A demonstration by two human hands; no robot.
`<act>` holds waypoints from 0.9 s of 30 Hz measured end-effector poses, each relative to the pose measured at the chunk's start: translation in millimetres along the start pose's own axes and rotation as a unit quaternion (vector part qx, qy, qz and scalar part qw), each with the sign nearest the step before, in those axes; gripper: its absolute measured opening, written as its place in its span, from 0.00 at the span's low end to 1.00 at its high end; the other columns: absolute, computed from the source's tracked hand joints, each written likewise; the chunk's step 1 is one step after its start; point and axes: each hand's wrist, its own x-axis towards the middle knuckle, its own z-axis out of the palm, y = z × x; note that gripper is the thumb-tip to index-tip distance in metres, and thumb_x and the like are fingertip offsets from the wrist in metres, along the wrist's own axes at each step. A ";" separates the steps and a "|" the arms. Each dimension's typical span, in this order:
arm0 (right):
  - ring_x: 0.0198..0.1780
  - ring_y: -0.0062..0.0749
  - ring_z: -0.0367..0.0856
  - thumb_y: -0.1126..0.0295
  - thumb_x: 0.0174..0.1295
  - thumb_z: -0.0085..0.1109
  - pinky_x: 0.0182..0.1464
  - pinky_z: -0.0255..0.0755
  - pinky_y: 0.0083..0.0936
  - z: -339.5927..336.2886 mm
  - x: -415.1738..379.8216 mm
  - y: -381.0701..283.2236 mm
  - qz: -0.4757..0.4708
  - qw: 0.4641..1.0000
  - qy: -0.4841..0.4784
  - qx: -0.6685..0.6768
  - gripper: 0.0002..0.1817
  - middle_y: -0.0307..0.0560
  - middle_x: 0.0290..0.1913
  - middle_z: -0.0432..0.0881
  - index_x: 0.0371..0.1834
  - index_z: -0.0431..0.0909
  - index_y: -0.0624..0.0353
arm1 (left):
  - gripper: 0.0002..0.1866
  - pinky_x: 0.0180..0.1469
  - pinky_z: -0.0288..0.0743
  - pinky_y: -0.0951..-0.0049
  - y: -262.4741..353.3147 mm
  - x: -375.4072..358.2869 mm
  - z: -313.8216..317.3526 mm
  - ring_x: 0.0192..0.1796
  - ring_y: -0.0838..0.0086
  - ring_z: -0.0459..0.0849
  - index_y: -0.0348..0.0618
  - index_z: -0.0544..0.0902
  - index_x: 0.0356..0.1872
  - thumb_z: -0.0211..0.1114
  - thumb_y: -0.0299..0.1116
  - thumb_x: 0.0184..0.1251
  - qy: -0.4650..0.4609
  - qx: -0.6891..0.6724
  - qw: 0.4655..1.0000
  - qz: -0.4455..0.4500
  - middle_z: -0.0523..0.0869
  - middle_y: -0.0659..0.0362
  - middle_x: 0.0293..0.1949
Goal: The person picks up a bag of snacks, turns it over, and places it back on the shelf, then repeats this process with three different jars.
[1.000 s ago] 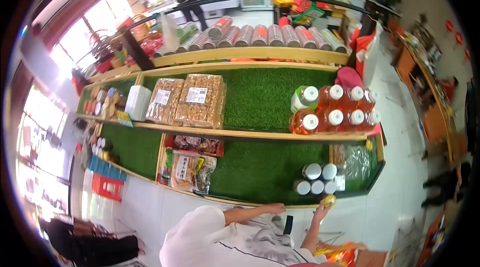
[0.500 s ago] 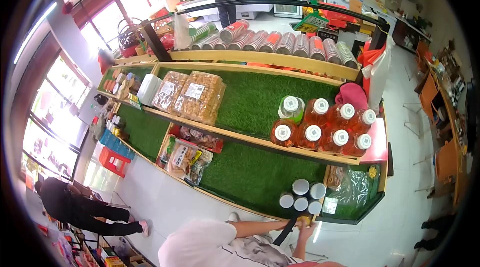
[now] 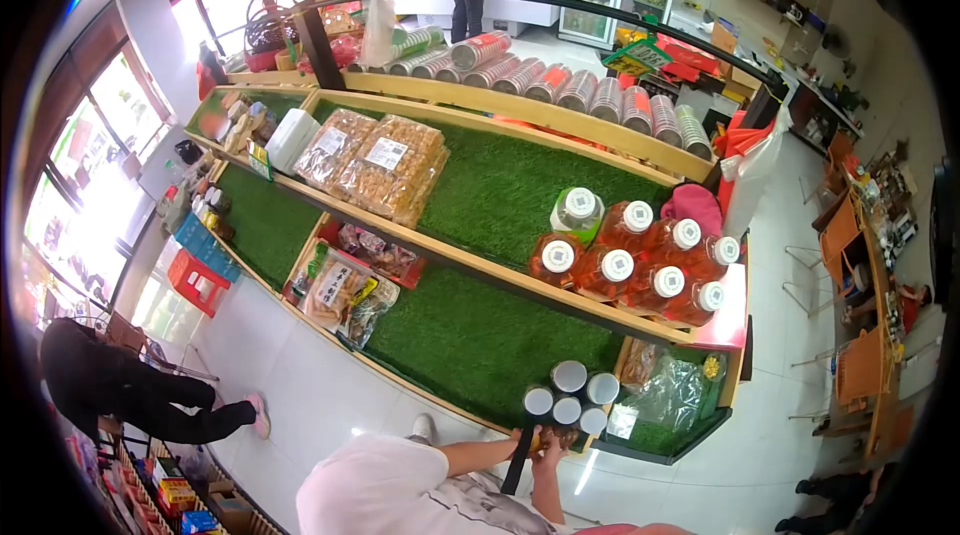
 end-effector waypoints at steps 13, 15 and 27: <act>0.40 0.35 0.81 0.49 0.64 0.45 0.40 0.78 0.31 51.5 11.5 88.4 0.179 0.915 -0.361 0.033 0.19 0.42 0.39 0.80 0.44 0.74 0.51 | 0.31 0.35 0.80 0.62 2.1 -55.3 -100.0 0.40 0.68 0.84 0.43 0.72 0.55 0.61 0.55 0.58 0.048 -0.155 0.985 0.065 0.83 0.56 0.39; 0.40 0.35 0.81 0.49 0.64 0.45 0.40 0.78 0.31 81.6 -9.2 101.5 0.182 0.912 -0.367 -0.011 0.19 0.42 0.39 0.80 0.44 0.74 0.50 | 0.31 0.35 0.80 0.62 -4.6 -69.2 -133.2 0.40 0.68 0.84 0.43 0.72 0.55 0.62 0.55 0.58 0.067 -0.189 0.976 0.082 0.83 0.56 0.40; 0.41 0.34 0.81 0.48 0.64 0.46 0.40 0.79 0.31 204.5 -149.4 245.7 0.245 0.845 -0.408 -0.244 0.20 0.42 0.41 0.80 0.46 0.73 0.50 | 0.26 0.28 0.81 0.54 -52.7 -154.4 -357.0 0.33 0.60 0.84 0.39 0.74 0.47 0.64 0.50 0.59 0.105 -0.268 0.936 0.201 0.82 0.52 0.33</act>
